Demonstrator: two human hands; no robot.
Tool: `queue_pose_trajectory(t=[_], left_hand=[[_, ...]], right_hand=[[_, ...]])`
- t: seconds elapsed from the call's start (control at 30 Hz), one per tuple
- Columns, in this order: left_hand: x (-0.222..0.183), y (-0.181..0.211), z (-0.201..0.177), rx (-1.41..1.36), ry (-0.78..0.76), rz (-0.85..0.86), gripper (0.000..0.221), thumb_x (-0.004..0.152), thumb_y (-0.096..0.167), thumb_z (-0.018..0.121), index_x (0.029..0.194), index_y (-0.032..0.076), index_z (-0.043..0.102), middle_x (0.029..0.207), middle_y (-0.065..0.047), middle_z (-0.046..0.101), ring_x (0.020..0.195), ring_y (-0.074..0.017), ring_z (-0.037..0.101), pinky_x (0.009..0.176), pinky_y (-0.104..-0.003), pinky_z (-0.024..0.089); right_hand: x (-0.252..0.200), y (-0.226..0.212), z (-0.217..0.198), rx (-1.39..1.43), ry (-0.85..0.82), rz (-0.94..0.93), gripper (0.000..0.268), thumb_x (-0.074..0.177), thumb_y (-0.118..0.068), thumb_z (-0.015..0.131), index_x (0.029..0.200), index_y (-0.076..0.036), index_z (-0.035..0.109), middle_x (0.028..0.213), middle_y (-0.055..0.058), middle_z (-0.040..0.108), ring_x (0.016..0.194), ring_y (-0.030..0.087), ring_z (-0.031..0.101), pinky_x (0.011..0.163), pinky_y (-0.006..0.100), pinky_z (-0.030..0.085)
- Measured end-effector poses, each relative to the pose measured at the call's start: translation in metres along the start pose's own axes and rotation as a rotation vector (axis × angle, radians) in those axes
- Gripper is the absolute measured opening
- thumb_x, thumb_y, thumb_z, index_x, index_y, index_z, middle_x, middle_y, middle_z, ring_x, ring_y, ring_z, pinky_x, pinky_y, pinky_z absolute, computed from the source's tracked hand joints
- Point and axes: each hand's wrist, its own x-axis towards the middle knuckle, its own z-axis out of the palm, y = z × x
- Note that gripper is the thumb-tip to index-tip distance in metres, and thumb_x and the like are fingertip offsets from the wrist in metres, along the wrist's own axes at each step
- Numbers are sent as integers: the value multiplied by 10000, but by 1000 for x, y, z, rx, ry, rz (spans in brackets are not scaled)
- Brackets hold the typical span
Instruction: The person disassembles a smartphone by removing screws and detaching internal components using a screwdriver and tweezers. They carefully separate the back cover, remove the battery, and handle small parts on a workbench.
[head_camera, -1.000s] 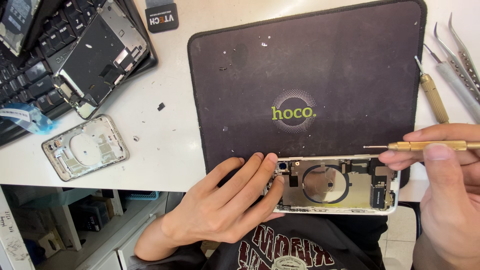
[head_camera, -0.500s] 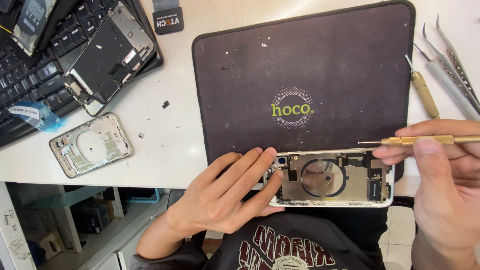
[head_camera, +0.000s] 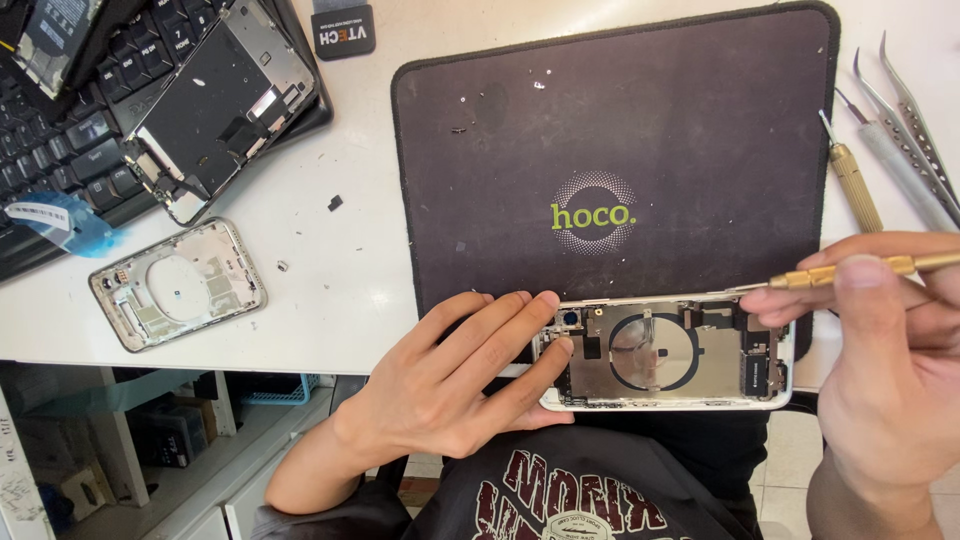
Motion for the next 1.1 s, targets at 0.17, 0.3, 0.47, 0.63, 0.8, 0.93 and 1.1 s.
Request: queue_pose_trajectory(t=[0.17,0.3,0.47,0.63,0.8,0.93,1.1], left_hand=[[-1,-2,0,-5,11,17,474,1009,517,688,1167,75,757,1300,-195,683,1141,-274,691,955,-385,568],[-3,-2,1,-1,28,19,466,1009,512,692,1174,81,758,1302,-201,682,1130,-276,693,945,-380,569],[-2,-1,1,10,21,11,475,1019,520,675,1178,80,757,1316,-190,674,1142,-267,685,951,-381,569],[-1,1,1,15,2,2,474,1035,518,649,1172,76,751,1305,-182,671,1148,-262,681,949,-394,563],[1,4,0,57,-6,2,463,1038,501,659,1162,63,741,1292,-179,679,1140,-264,680,950,-411,555],[2,4,-1,67,-21,13,439,1010,466,680,1152,56,745,1277,-191,686,1131,-279,685,945,-418,554],[3,6,4,46,-10,-2,412,971,440,710,1129,62,759,1258,-196,699,1110,-291,699,924,-422,560]], right_hand=[[5,-8,5,-1,41,75,254,1252,-64,474,1096,116,561,871,195,653,773,256,728,743,303,622],[6,-11,8,1,47,72,259,1255,-70,487,1091,114,565,888,194,660,788,247,729,749,290,618],[5,-12,10,6,50,42,250,1249,-70,492,1088,111,554,904,190,657,783,238,728,741,283,617],[3,-11,9,-12,55,61,256,1254,-68,492,1093,117,565,891,190,662,782,240,728,739,281,610],[7,-16,13,46,70,49,203,1222,-28,513,1106,130,564,939,196,666,783,244,729,721,293,616],[9,-24,15,87,108,4,306,1135,21,537,1378,66,358,992,173,666,755,218,724,678,282,624],[14,-28,15,28,123,63,531,1121,59,561,1513,13,206,1030,211,710,758,237,761,650,287,653]])
